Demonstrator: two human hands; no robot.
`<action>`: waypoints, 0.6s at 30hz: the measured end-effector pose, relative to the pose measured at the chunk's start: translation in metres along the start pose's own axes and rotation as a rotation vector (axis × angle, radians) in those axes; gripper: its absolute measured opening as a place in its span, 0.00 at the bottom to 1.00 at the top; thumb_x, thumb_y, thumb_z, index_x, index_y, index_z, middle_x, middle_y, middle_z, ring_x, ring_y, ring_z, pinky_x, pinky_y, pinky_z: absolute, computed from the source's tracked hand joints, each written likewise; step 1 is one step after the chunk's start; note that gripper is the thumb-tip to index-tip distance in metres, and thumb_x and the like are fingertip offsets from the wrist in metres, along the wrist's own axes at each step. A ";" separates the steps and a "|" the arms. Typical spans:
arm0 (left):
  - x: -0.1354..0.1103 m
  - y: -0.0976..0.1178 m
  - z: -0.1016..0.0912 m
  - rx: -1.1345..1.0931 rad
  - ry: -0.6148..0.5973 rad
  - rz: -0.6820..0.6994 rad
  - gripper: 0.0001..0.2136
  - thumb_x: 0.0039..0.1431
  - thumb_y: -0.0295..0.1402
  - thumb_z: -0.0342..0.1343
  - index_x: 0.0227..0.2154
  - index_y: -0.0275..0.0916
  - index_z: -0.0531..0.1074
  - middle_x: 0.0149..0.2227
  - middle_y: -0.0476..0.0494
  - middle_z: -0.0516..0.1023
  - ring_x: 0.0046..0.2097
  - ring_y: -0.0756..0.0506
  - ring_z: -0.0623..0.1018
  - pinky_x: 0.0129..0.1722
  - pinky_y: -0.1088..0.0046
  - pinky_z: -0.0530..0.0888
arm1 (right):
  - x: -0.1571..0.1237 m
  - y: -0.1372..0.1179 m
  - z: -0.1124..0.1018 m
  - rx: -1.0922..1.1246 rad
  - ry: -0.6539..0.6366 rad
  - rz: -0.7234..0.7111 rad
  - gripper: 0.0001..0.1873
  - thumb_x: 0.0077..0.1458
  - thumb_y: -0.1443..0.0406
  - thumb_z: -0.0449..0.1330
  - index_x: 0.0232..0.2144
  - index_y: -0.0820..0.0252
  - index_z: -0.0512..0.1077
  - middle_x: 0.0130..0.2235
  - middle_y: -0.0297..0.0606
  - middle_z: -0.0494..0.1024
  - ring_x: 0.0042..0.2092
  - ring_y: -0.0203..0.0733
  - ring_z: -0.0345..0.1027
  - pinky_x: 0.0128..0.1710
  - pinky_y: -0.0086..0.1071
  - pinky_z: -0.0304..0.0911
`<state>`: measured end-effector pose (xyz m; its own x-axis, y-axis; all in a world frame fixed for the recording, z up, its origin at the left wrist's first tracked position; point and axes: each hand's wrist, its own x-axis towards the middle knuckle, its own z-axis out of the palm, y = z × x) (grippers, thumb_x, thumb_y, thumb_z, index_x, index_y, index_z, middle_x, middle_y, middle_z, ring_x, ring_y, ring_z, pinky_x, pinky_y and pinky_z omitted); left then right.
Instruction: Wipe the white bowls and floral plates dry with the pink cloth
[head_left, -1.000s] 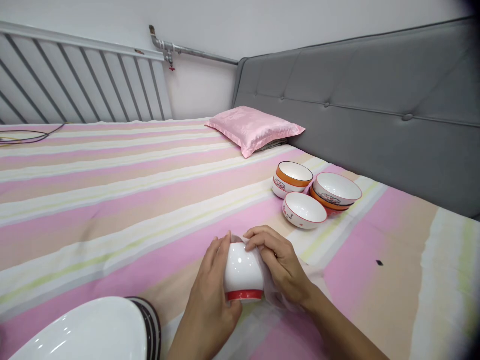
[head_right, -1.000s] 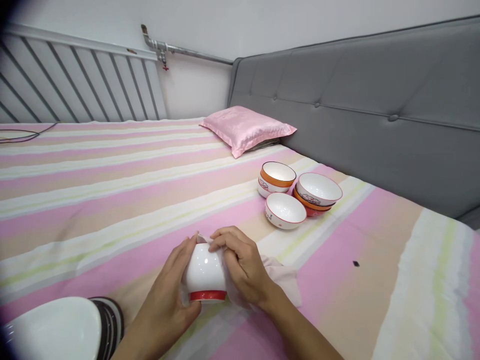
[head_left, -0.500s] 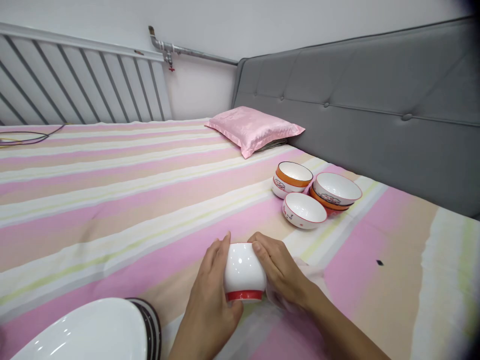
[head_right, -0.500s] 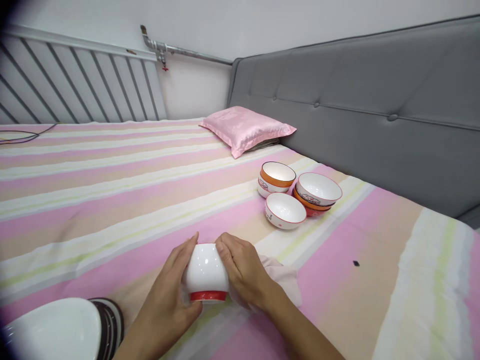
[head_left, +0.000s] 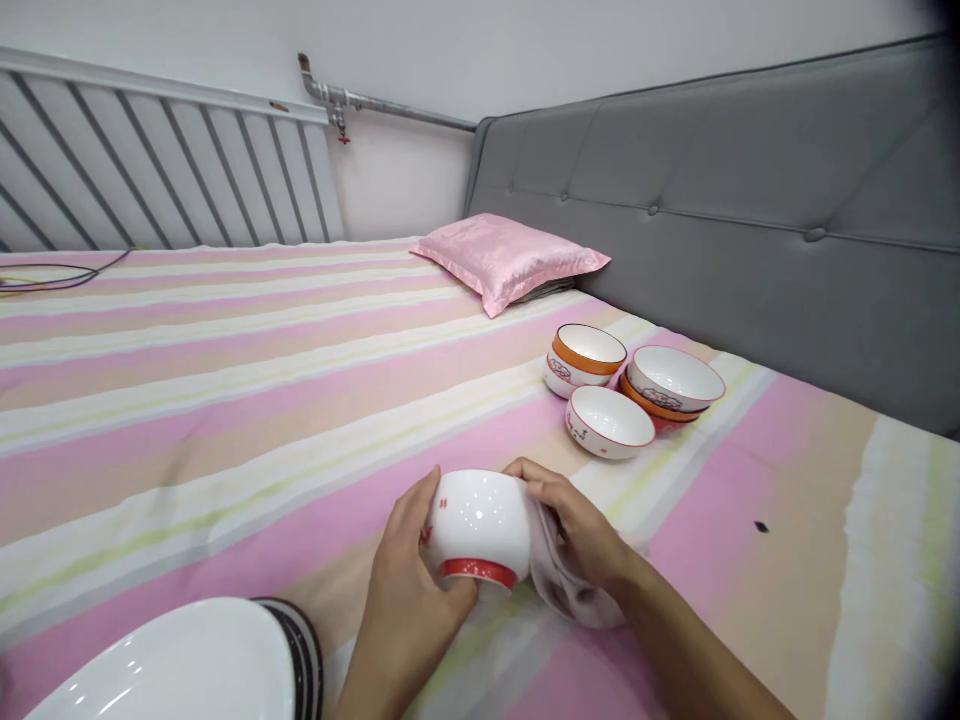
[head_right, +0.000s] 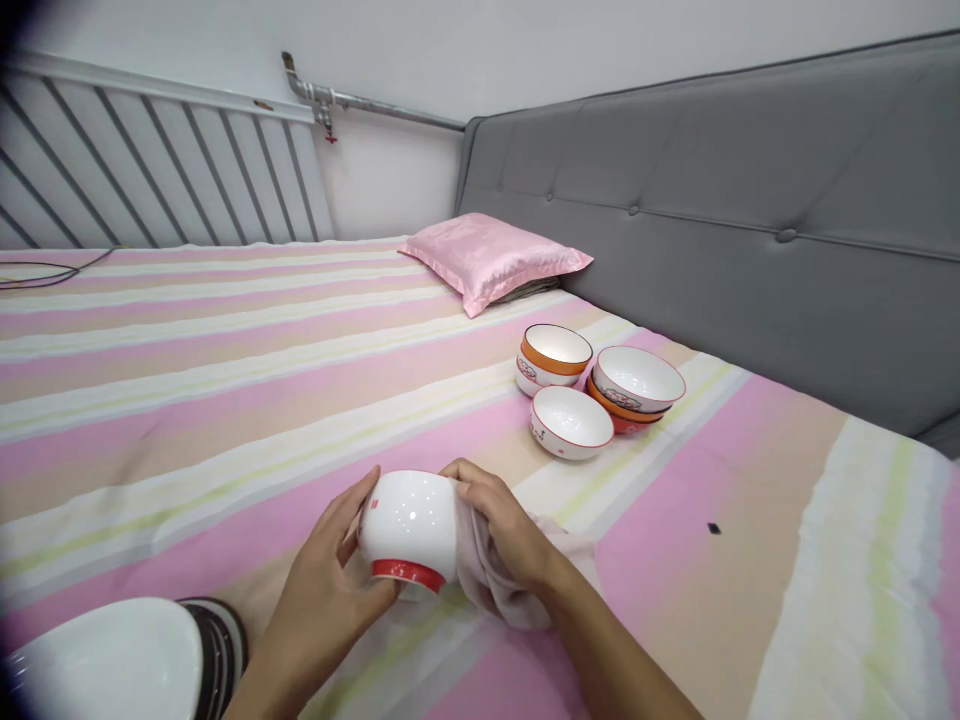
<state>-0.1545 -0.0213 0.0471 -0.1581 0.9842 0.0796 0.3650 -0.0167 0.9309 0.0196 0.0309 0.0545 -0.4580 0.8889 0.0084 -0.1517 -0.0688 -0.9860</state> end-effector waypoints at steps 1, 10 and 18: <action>0.001 0.001 0.001 -0.077 0.033 -0.035 0.36 0.37 0.25 0.57 0.55 0.43 0.61 0.57 0.41 0.64 0.57 0.37 0.66 0.54 0.57 0.65 | 0.000 -0.001 -0.003 0.076 -0.037 0.033 0.10 0.51 0.68 0.48 0.34 0.59 0.67 0.32 0.34 0.68 0.32 0.37 0.61 0.32 0.28 0.58; 0.005 0.010 0.009 -0.507 0.230 -0.357 0.24 0.44 0.39 0.61 0.46 0.37 0.70 0.52 0.35 0.72 0.54 0.36 0.70 0.44 0.61 0.73 | -0.002 -0.013 -0.004 0.318 -0.151 0.142 0.31 0.38 0.77 0.53 0.47 0.55 0.67 0.46 0.36 0.72 0.45 0.40 0.67 0.46 0.32 0.60; 0.002 0.011 0.001 -0.460 0.067 -0.352 0.29 0.45 0.41 0.62 0.51 0.38 0.67 0.55 0.38 0.70 0.57 0.39 0.67 0.50 0.63 0.70 | -0.002 -0.015 -0.004 0.349 -0.098 0.135 0.28 0.43 0.75 0.60 0.49 0.56 0.66 0.48 0.40 0.73 0.50 0.44 0.67 0.50 0.38 0.61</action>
<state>-0.1497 -0.0193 0.0575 -0.2609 0.9313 -0.2540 -0.1533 0.2199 0.9634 0.0264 0.0317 0.0691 -0.5735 0.8148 -0.0853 -0.3656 -0.3476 -0.8634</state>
